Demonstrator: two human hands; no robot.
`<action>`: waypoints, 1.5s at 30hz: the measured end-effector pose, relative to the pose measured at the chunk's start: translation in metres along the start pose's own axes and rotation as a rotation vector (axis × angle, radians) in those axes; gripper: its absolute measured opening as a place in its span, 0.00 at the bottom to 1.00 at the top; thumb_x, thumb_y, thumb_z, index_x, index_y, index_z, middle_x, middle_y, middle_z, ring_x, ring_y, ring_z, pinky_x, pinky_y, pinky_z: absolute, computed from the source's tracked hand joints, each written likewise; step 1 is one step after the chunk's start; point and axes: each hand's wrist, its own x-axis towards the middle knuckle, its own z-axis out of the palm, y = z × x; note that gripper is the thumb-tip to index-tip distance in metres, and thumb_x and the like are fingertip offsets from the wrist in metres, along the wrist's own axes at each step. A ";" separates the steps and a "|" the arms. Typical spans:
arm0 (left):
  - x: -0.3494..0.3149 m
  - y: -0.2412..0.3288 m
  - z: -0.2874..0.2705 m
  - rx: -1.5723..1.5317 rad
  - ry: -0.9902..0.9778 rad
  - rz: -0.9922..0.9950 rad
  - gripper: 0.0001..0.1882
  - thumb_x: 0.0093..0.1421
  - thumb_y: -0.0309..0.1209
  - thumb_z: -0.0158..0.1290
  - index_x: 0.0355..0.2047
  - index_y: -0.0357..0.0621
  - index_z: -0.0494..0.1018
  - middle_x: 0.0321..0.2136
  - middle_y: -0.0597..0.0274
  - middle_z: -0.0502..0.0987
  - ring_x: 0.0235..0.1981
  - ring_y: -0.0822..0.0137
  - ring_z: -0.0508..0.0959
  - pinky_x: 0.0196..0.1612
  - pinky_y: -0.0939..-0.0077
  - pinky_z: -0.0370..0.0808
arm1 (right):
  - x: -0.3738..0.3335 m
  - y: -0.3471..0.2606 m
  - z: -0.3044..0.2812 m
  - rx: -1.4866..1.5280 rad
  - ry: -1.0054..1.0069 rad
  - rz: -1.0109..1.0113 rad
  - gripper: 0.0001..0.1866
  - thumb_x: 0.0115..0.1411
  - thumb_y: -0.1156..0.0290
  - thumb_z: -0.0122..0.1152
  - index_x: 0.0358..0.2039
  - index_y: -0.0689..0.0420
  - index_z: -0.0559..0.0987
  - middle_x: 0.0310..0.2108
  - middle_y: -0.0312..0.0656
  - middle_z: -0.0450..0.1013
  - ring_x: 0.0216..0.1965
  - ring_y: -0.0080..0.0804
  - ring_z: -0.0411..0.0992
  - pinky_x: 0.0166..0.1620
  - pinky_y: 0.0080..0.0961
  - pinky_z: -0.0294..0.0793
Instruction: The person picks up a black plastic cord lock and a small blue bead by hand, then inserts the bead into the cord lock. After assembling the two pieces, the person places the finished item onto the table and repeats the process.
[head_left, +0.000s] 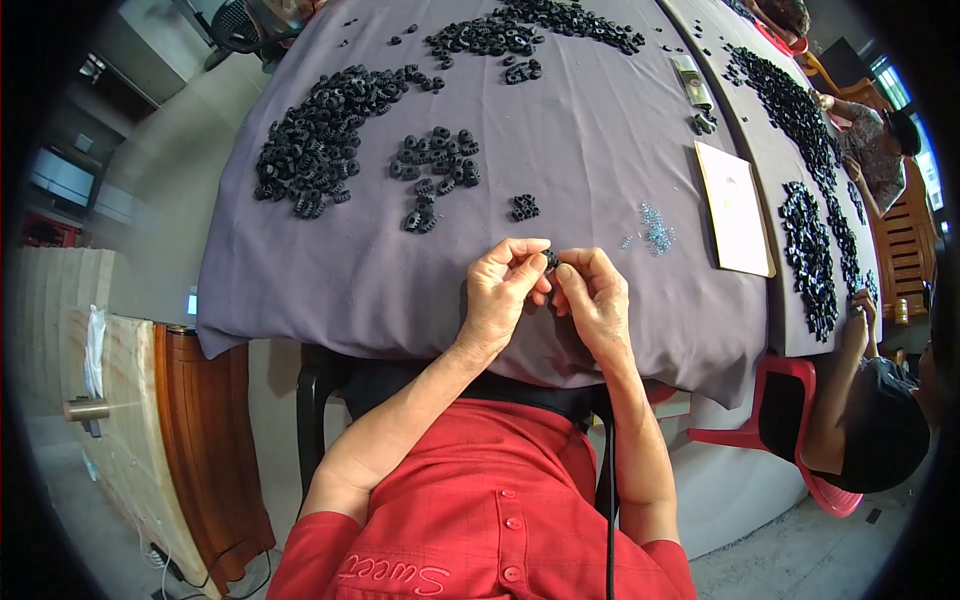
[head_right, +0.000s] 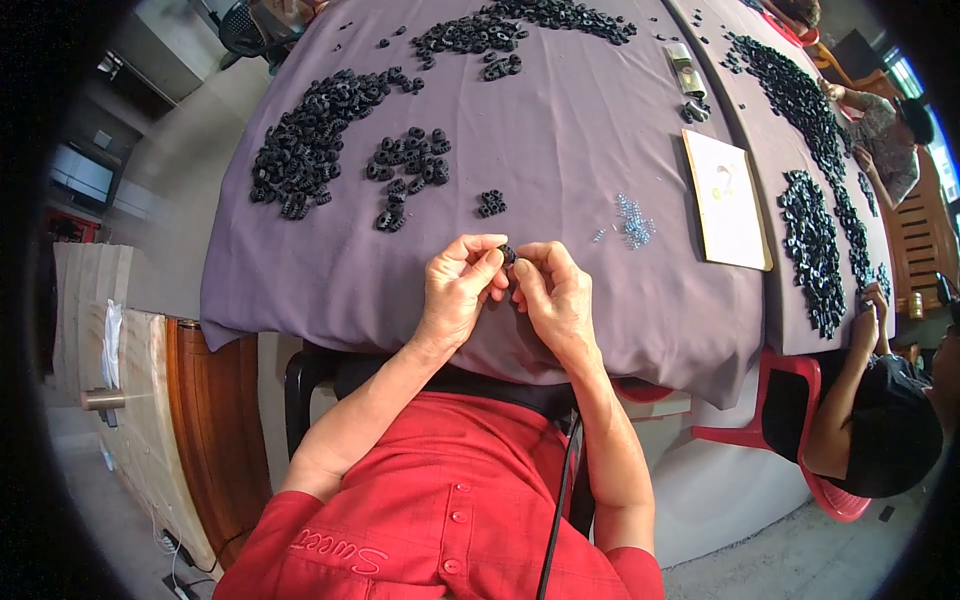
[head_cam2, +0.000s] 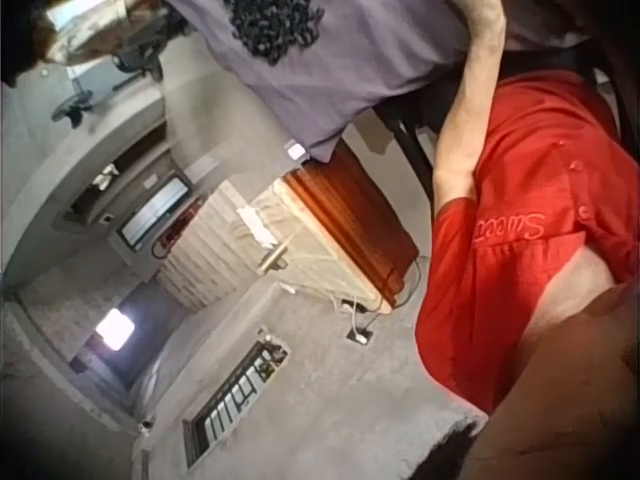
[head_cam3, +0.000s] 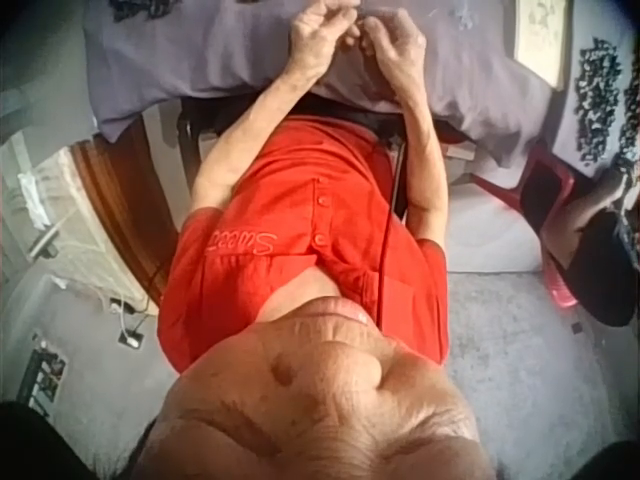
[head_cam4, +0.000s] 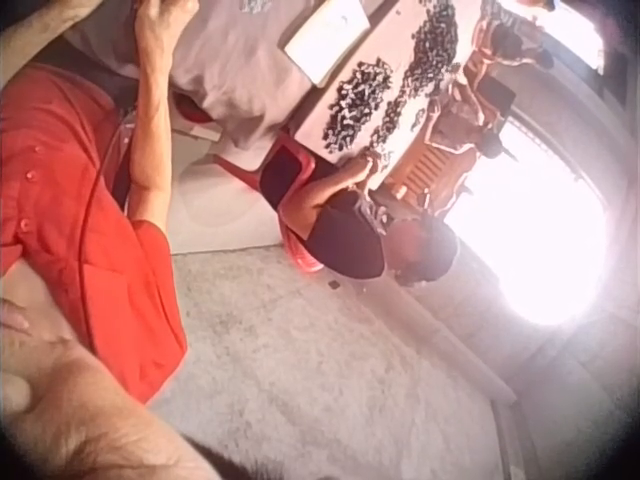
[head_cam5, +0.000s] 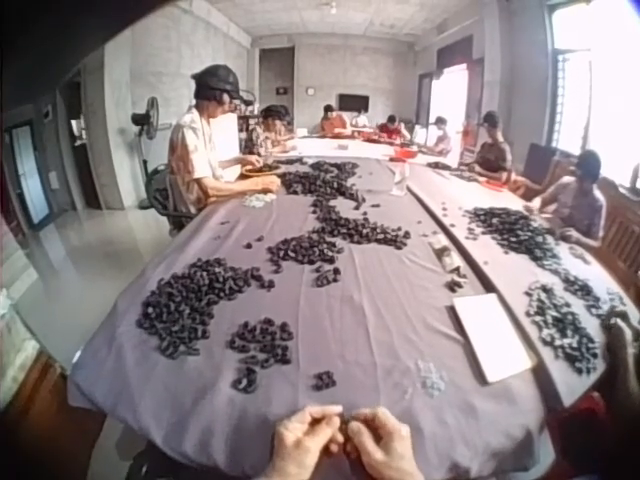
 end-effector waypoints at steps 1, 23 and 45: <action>0.000 0.000 0.000 0.001 -0.005 -0.006 0.08 0.60 0.24 0.52 0.40 0.40 0.73 0.23 0.66 0.74 0.20 0.78 0.72 0.22 0.87 0.69 | 0.000 -0.001 -0.002 0.001 0.000 0.001 0.04 0.59 0.77 0.53 0.34 0.64 0.73 0.21 0.36 0.72 0.20 0.16 0.68 0.22 0.15 0.68; -0.002 -0.005 0.004 0.316 -0.038 0.247 0.06 0.59 0.23 0.51 0.37 0.39 0.74 0.25 0.69 0.70 0.22 0.80 0.72 0.22 0.88 0.70 | 0.005 -0.003 -0.006 -0.069 -0.072 0.111 0.04 0.60 0.77 0.50 0.30 0.66 0.70 0.19 0.39 0.72 0.18 0.19 0.70 0.20 0.17 0.71; -0.001 0.005 0.000 0.075 0.004 0.016 0.09 0.60 0.27 0.52 0.40 0.38 0.73 0.25 0.68 0.74 0.20 0.80 0.72 0.23 0.88 0.69 | 0.004 -0.013 -0.010 -0.131 -0.182 0.097 0.11 0.63 0.69 0.49 0.28 0.62 0.71 0.18 0.37 0.71 0.17 0.19 0.67 0.20 0.19 0.67</action>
